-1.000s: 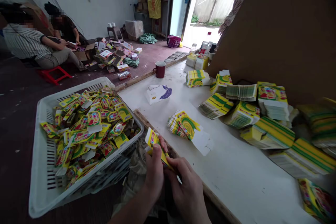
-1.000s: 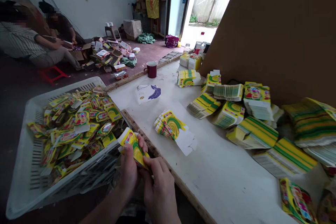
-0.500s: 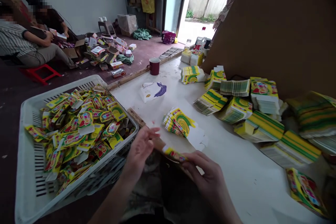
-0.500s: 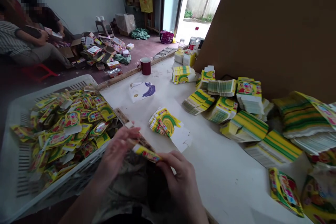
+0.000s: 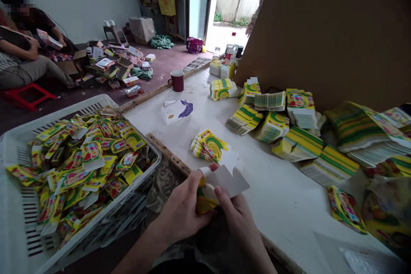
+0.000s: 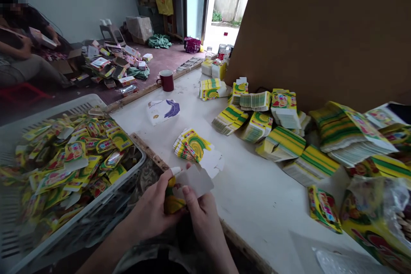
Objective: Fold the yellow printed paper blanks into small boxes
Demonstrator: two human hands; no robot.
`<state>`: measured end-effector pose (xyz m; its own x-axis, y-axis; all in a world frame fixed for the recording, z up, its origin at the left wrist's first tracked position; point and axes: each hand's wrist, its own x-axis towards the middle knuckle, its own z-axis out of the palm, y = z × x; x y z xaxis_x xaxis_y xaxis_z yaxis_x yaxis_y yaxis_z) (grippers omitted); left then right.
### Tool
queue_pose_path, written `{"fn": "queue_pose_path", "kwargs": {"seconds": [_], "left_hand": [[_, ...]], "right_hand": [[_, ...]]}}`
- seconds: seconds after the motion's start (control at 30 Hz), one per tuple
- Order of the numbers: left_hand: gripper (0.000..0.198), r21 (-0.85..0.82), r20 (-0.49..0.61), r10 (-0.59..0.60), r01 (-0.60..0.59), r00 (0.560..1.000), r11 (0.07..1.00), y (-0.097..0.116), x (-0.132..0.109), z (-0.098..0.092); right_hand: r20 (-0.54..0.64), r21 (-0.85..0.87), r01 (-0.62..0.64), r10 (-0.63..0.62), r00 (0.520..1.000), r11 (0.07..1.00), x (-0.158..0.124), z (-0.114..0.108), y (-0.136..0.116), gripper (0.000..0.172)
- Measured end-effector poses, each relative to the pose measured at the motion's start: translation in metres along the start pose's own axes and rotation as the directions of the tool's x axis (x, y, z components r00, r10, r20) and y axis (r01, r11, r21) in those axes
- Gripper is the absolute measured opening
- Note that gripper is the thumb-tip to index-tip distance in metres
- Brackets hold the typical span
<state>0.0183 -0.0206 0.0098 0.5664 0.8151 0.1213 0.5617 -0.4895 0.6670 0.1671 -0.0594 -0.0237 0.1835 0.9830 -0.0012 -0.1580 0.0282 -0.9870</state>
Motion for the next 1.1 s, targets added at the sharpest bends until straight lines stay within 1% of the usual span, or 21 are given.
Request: {"fn": "queue_pose_path", "kwargs": {"seconds": [0.03,0.07,0.1,0.17,0.23,0.3,0.37,0.4,0.47,0.5,0.53,0.57,0.6,0.67,0.73,0.83,0.93,1.0,1.1], "left_hand": [[0.070,0.019,0.004,0.048,-0.048,0.999,0.999,0.001,0.000,0.001],[0.069,0.039,0.005,0.086,-0.086,0.996,0.996,0.002,0.000,0.001],[0.066,0.059,0.005,0.109,-0.109,0.994,0.992,0.002,0.000,0.001],[0.061,0.073,0.020,0.093,-0.095,0.995,0.993,0.002,0.002,0.000],[0.057,0.047,0.052,0.021,-0.024,0.998,0.999,0.001,0.004,-0.002],[0.059,-0.007,0.088,-0.056,0.057,0.994,0.998,-0.003,0.006,-0.001],[0.066,-0.062,0.082,-0.079,0.084,0.994,0.995,-0.007,0.007,0.002],[0.071,-0.068,0.049,-0.073,0.077,0.996,0.995,-0.010,0.008,0.004],[0.077,-0.016,-0.057,-0.063,0.063,0.996,0.998,-0.014,0.008,0.005],[0.074,0.031,-0.101,-0.066,0.069,0.993,0.997,-0.015,0.008,0.004],[0.068,0.070,-0.120,-0.079,0.088,0.990,0.994,-0.017,0.008,0.002],[0.061,0.094,-0.118,-0.099,0.110,0.988,0.990,-0.018,0.007,-0.002],[0.054,0.105,-0.098,-0.111,0.121,0.989,0.987,-0.018,0.007,-0.007],[0.046,0.118,-0.056,-0.104,0.110,0.993,0.987,-0.017,0.006,-0.019],[0.048,0.134,-0.033,-0.089,0.092,0.996,0.987,-0.014,0.006,-0.028],[0.051,0.132,0.029,-0.103,0.098,0.994,0.986,-0.010,0.006,-0.035],[0.055,0.137,0.060,-0.088,0.079,0.994,0.987,-0.008,0.006,-0.034],[0.058,0.143,0.059,-0.083,0.074,0.995,0.987,-0.010,0.004,-0.032],[0.061,0.130,0.053,-0.092,0.084,0.994,0.988,-0.013,0.001,-0.033]], "right_hand": [[0.058,0.107,-0.088,0.082,0.995,0.990,0.001,0.003,0.003,0.052],[0.095,0.180,-0.147,0.132,0.987,0.973,0.002,0.005,0.004,0.051],[0.113,0.219,-0.175,0.153,0.982,0.960,0.003,0.007,0.006,0.050],[0.121,0.211,-0.153,0.130,0.984,0.965,0.003,0.007,0.007,0.049],[0.127,0.131,-0.053,0.036,0.991,0.990,0.001,0.005,0.007,0.049],[0.143,-0.012,0.105,-0.102,0.984,0.994,0.000,0.004,0.008,0.051],[0.170,-0.178,0.250,-0.220,0.960,0.952,-0.001,0.003,0.009,0.053],[0.174,-0.241,0.300,-0.263,0.949,0.923,0.000,0.002,0.010,0.053],[0.127,-0.298,0.342,-0.318,0.939,0.891,0.003,0.000,0.013,0.050],[0.091,-0.305,0.348,-0.337,0.937,0.886,0.005,-0.001,0.014,0.049],[0.069,-0.314,0.353,-0.349,0.934,0.882,0.007,-0.004,0.016,0.048],[0.078,-0.332,0.363,-0.358,0.930,0.871,0.009,-0.006,0.017,0.047],[0.115,-0.359,0.378,-0.362,0.925,0.853,0.011,-0.009,0.018,0.046],[0.240,-0.414,0.419,-0.347,0.907,0.808,0.014,-0.015,0.019,0.046],[0.339,-0.432,0.447,-0.318,0.885,0.784,0.016,-0.021,0.017,0.042],[0.440,-0.419,0.424,-0.229,0.868,0.803,0.017,-0.029,0.007,0.035],[0.479,-0.419,0.372,-0.146,0.866,0.828,0.016,-0.035,-0.005,0.032],[0.486,-0.412,0.353,-0.126,0.865,0.840,0.016,-0.038,-0.010,0.032],[0.525,-0.385,0.339,-0.098,0.845,0.859,0.015,-0.040,-0.011,0.033]]}}
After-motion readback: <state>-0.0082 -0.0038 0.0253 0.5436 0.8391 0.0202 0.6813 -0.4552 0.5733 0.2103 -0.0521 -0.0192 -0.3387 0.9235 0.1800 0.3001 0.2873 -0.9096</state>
